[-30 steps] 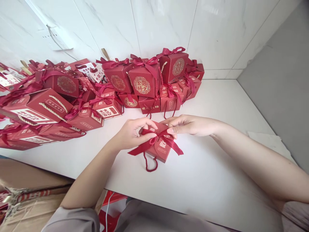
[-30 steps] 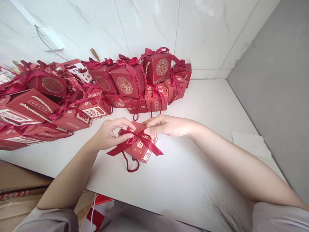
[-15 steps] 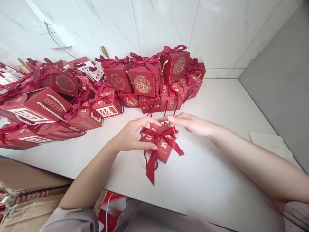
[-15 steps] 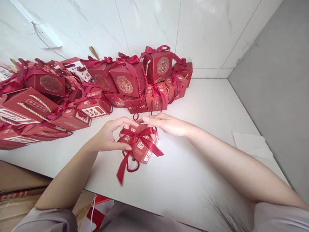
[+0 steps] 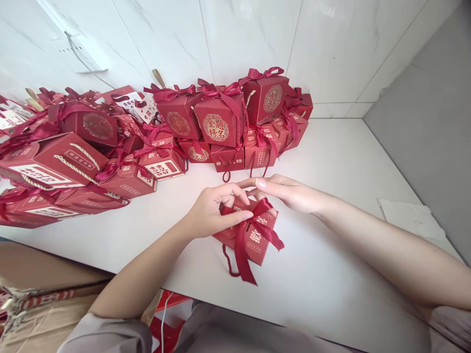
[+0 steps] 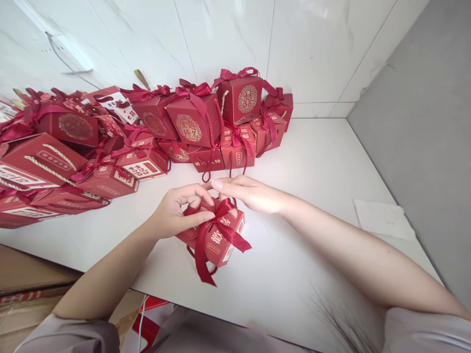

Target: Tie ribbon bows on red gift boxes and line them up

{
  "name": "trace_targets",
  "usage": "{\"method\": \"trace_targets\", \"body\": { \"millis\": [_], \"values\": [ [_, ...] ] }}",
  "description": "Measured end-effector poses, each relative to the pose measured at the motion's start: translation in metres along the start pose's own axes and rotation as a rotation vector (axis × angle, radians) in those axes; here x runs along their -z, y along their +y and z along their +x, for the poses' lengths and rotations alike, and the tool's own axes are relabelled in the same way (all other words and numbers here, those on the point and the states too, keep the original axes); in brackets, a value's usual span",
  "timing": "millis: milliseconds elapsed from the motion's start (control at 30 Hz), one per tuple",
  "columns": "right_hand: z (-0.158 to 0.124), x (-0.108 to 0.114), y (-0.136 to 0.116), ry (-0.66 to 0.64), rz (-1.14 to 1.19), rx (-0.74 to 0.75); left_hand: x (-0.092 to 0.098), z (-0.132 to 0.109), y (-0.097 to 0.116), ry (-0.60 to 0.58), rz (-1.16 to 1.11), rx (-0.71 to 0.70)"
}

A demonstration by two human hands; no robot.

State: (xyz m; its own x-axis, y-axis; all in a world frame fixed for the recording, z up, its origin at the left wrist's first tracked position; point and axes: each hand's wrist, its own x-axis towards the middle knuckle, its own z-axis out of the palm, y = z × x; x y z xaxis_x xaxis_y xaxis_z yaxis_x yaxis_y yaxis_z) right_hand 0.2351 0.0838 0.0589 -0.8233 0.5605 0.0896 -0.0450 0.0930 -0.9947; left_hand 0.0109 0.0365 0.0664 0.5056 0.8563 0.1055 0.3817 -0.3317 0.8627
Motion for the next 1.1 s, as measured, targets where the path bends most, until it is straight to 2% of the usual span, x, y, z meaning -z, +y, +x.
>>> {"method": "trace_targets", "body": {
  "millis": [100,233,300,367,500,633,700,800,900,1100],
  "values": [
    [0.001,0.0,0.003,0.034,-0.018,0.015,0.0,0.0,0.009,-0.086,0.07,0.028],
    [0.003,0.001,0.008,0.086,0.003,-0.023,0.011,-0.002,0.016,-0.242,0.046,0.078],
    [0.004,0.002,0.01,0.095,0.041,-0.021,0.013,-0.003,0.016,-0.269,0.034,0.078],
    [0.004,0.004,0.011,0.108,0.096,-0.015,0.013,-0.003,0.013,-0.2,0.043,0.049],
    [0.005,0.008,0.01,0.217,0.112,-0.029,0.008,-0.001,0.001,0.088,0.092,0.003],
    [0.006,0.016,0.011,0.411,-0.012,-0.072,0.011,0.007,-0.012,0.4,0.079,0.085],
    [0.006,0.022,0.014,0.452,-0.066,-0.103,0.016,0.011,-0.018,0.495,0.05,0.128],
    [0.006,0.032,0.022,0.376,-0.109,-0.193,0.023,0.014,-0.024,0.51,-0.001,0.171],
    [0.006,0.035,0.027,0.241,-0.037,-0.238,0.027,0.014,-0.025,0.441,-0.008,0.172],
    [0.007,0.02,0.021,0.148,0.085,-0.146,0.03,0.012,-0.016,0.317,0.123,0.158]
  ]
}}
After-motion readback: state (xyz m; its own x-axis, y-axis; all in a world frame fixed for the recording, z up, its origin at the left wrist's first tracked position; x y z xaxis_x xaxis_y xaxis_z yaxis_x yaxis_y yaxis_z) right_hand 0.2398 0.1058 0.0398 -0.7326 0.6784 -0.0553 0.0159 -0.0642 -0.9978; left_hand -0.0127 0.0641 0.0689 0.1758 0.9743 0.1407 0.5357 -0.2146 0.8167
